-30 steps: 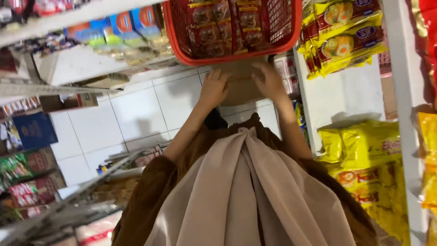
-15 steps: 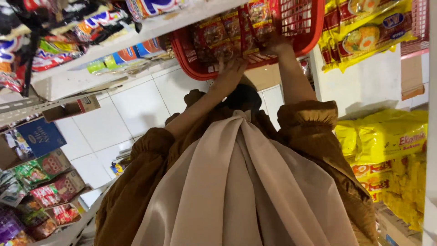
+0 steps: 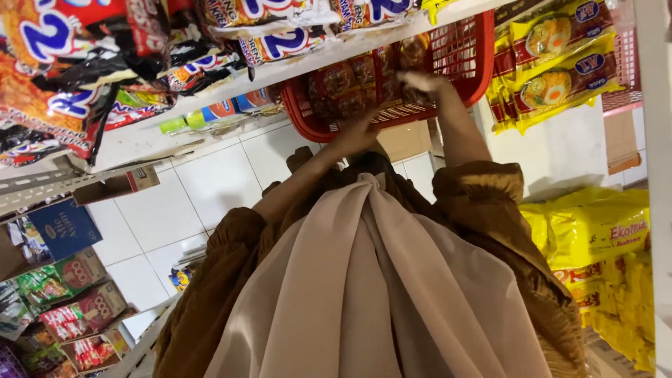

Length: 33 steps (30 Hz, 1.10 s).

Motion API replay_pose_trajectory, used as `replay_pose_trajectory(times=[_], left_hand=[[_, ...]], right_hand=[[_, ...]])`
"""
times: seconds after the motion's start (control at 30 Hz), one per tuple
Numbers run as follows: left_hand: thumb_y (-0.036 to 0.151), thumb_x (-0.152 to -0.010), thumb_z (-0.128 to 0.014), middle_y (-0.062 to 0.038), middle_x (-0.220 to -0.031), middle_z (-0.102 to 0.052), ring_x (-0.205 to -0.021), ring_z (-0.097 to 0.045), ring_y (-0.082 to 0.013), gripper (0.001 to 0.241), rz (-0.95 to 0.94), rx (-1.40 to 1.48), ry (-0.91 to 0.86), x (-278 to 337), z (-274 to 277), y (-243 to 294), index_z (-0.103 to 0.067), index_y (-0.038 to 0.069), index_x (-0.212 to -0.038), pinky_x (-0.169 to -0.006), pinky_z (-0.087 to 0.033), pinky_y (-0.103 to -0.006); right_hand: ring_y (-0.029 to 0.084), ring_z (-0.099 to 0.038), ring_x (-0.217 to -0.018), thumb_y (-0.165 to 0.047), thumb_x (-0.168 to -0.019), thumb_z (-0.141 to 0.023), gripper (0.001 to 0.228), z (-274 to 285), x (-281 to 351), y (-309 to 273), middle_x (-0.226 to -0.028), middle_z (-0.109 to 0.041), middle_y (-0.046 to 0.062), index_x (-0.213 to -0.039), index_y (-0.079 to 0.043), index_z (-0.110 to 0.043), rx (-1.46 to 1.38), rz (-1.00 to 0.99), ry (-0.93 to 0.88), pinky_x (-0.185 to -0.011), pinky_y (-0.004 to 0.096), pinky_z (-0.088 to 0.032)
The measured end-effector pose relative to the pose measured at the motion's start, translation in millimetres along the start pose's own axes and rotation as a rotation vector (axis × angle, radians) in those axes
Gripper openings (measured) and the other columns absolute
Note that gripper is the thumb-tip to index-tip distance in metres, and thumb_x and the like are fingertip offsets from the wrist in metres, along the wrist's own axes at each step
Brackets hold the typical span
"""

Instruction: The person picks up noodle packets from a red basket and places them onto a shelf, arranging them alongside other similar food items.

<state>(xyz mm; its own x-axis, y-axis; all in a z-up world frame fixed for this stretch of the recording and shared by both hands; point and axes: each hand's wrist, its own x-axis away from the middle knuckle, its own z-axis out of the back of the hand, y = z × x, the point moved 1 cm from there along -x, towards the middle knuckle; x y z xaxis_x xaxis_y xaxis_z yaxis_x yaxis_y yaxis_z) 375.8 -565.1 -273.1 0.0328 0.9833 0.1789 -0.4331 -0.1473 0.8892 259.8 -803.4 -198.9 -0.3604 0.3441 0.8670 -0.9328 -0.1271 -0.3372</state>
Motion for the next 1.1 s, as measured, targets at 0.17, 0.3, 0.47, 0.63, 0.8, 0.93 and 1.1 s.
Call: replay_pose_trajectory(times=[0.17, 0.3, 0.47, 0.63, 0.8, 0.93, 1.1], left_hand=[[0.047, -0.092, -0.065, -0.013, -0.156, -0.040, -0.138, -0.048, -0.0369, 0.086, 0.358, 1.085, 0.102, -32.5, 35.2, 4.7, -0.025, 0.013, -0.160, -0.111, -0.047, -0.0538], [0.058, -0.089, -0.063, -0.018, -0.151, -0.044, -0.136, -0.047, -0.0327, 0.087, 0.341, 1.459, 0.114, -16.4, 56.0, 43.4, -0.029, 0.016, -0.157, -0.107, -0.045, -0.0509], [0.054, -0.096, -0.065, -0.023, -0.132, -0.063, -0.123, -0.062, -0.0365, 0.069, -0.082, 1.666, 0.296, 37.4, 74.8, 122.4, -0.056, -0.002, -0.135, -0.111, -0.050, -0.0515], [0.054, -0.100, -0.053, -0.023, -0.113, -0.070, -0.099, -0.069, -0.0362, 0.067, -0.204, 1.767, 0.285, 110.3, 31.9, 145.8, -0.062, -0.004, -0.130, -0.088, -0.057, -0.0493], [0.045, -0.094, -0.050, -0.015, -0.127, -0.065, -0.111, -0.068, -0.0325, 0.056, -0.186, 1.878, 0.558, 144.7, -62.9, 149.8, -0.054, 0.008, -0.136, -0.099, -0.057, -0.0502], [0.048, -0.090, -0.046, -0.004, -0.145, -0.056, -0.123, -0.065, -0.0259, 0.062, -0.295, 1.778, 1.027, 227.3, -142.5, 191.0, -0.045, 0.019, -0.145, -0.103, -0.054, -0.0500], [0.048, -0.097, -0.049, -0.026, -0.135, -0.063, -0.109, -0.068, -0.0372, 0.069, -0.730, 1.822, 0.902, 311.5, -171.0, 200.0, -0.052, -0.004, -0.142, -0.096, -0.054, -0.0493]], right_hand=[[0.029, -0.056, -0.089, -0.046, -0.101, -0.045, 0.052, 3.8, 28.5, -6.2, -0.108, -0.065, 0.018, -0.132, -0.005, -0.058, -0.529, 0.011, -0.095, -0.092, 0.055, -0.049], [0.034, -0.052, -0.099, -0.044, -0.102, -0.049, 0.057, -45.6, 89.9, -24.9, -0.116, -0.060, 0.024, -0.137, 0.002, -0.051, -0.385, 0.447, 0.166, -0.097, 0.054, -0.045], [0.047, -0.035, -0.145, -0.041, -0.106, -0.062, 0.078, -101.4, 212.6, -76.9, -0.157, -0.039, 0.038, -0.160, 0.007, -0.032, 0.213, 0.998, 0.382, -0.117, 0.049, -0.032], [0.038, -0.031, -0.157, -0.049, -0.108, -0.057, 0.071, -82.6, 285.7, -95.8, -0.156, -0.049, 0.015, -0.163, -0.009, -0.037, 0.320, 0.784, 0.514, -0.130, 0.053, -0.023], [0.049, -0.017, -0.155, -0.043, -0.104, -0.070, 0.088, -163.8, 285.0, -93.6, -0.166, -0.023, 0.032, -0.160, 0.009, -0.027, 0.493, 1.147, 0.760, -0.123, 0.063, -0.011], [0.046, -0.016, -0.157, -0.031, -0.088, -0.076, 0.093, -268.0, 331.7, -21.9, -0.166, -0.021, 0.029, -0.160, 0.003, -0.027, 0.597, 1.401, 0.425, -0.126, 0.062, -0.012], [0.046, -0.024, -0.165, -0.006, -0.100, -0.054, 0.073, -302.2, 412.7, 42.8, -0.175, -0.032, 0.024, -0.168, -0.005, -0.028, 0.159, 1.318, -0.717, -0.133, 0.051, -0.023]])
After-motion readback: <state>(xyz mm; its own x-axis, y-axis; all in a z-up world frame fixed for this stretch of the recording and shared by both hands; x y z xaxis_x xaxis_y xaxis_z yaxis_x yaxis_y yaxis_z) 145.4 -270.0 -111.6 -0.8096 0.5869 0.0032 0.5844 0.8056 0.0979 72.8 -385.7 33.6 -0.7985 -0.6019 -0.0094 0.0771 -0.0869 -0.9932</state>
